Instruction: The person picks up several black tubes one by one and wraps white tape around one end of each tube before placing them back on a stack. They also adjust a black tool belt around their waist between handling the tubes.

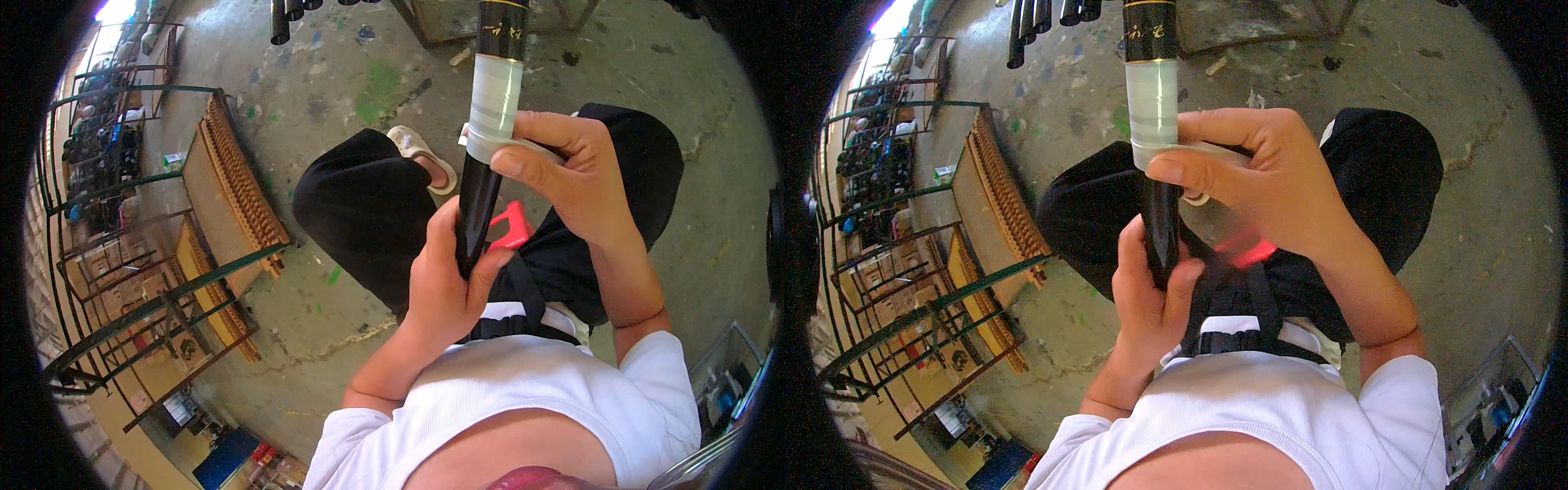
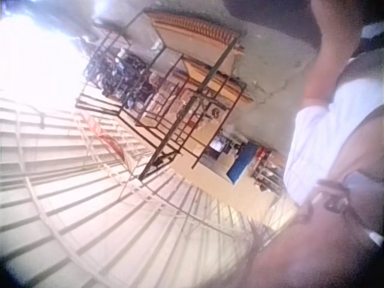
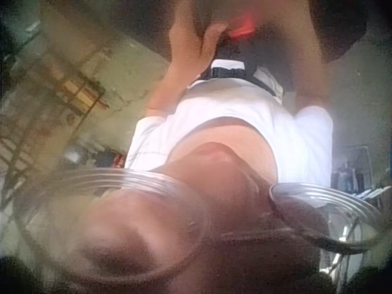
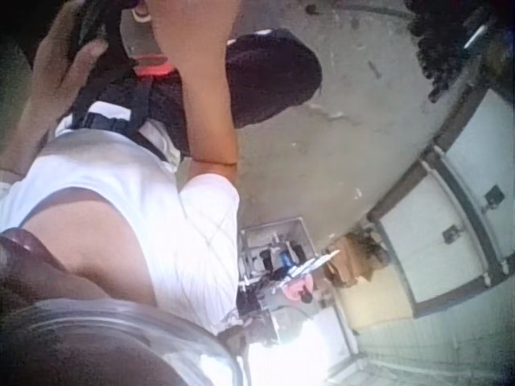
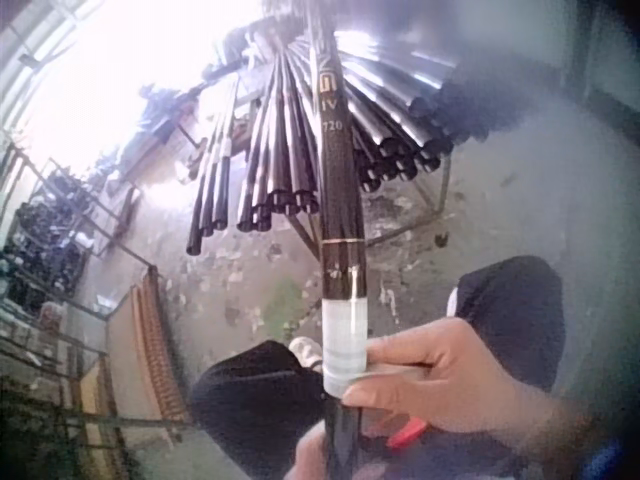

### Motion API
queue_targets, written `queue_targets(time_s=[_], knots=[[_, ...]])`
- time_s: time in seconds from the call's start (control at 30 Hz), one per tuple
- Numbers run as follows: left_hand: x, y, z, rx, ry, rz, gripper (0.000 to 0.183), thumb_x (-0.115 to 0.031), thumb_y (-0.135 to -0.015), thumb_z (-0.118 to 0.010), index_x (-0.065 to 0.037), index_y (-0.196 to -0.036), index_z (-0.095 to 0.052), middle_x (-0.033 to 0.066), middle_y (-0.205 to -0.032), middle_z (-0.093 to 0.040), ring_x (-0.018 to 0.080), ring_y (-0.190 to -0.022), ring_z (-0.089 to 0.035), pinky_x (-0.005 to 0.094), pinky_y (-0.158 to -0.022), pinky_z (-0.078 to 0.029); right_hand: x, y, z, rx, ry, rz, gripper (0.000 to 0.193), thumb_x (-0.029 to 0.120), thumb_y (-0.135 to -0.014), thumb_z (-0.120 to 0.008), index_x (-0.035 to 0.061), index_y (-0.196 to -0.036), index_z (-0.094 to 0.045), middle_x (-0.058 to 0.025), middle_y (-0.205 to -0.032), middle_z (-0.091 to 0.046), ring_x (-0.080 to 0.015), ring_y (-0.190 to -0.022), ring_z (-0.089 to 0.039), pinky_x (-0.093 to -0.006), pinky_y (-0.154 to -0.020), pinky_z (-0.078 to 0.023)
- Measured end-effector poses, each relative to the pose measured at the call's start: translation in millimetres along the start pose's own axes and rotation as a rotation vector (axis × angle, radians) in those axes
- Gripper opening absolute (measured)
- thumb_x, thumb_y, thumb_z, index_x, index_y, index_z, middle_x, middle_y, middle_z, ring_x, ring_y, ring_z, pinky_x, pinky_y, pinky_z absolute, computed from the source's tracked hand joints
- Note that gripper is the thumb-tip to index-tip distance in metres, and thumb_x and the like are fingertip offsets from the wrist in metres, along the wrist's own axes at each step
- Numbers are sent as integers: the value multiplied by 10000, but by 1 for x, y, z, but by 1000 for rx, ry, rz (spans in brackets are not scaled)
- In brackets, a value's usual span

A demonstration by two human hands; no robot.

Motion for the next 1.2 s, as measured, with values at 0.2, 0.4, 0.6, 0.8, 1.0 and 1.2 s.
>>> queue_targets(time_s=[0.2, 0.4, 0.6, 0.8, 1.0, 1.2], knots=[[3, 11, -36, 506, 1207, 276, 594, -488, -930, -515, 59, -1154, -451, 11, -533, -442, 65, -342, -362, 220, -300, -284, -1, -1, -12, 271, -144, -46, 290, 143, -853, -689, -33, -1082, -665, -13, -882, -664, -47, -785, -582, -213, -698, -480], [2, -1, 8, -73, -198, -93, 618, -488, -908, -555, 25, -1227, -420, 57, -696, -531, 99, -449, -452, 215, -428, -379, 11, 8, 0, -52, 77, 57, 290, 151, -863, -677, -38, -1081, -659, -34, -932, -683, -76, -831, -601, -212, -753, -479], [11, 3, -30, 431, 1083, 196, 596, -470, -921, -544, 33, -1224, -438, 42, -568, -474, 95, -374, -384, 229, -358, -339, -1, -3, -13, 243, -77, -27, 299, 163, -848, -691, -49, -1057, -664, -53, -922, -684, -65, -832, -597, -203, -735, -473], [8, -3, 3, 63, -11, 27, 452, -239, -919, -582, 12, -1248, -399, 56, -668, -509, 88, -440, -445, 212, -419, -386, 2, 2, -1, -30, 111, 25, 253, 166, -854, -686, -20, -1026, -684, -4, -840, -662, -34, -778, -553, -206, -678, -458], [11, 5, -35, 576, 1310, 113, 493, -191, -811, -734, -10, -1134, -408, 59, -761, -521, 122, -460, -509, 226, -382, -407, -12, 1, -14, 231, -99, -107, 255, 172, -852, -689, -18, -1022, -680, 6, -845, -660, -33, -780, -543, -208, -676, -453], [7, -10, 6, -84, 562, 97, 542, -117, -706, -828, -29, -1033, -405, 75, -822, -521, 137, -525, -569, 216, -453, -464, 3, 4, -1, 79, 134, -71, 349, 208, -837, -704, -50, -1068, -666, -86, -934, -694, -71, -802, -602, -203, -707, -477]])
Point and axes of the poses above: each hand's wrist, its own y-axis away from the middle knuckle, its own z-axis out of the back of the hand, x = y × z, the point moved 10 cm from there along -y, towards the middle knuckle
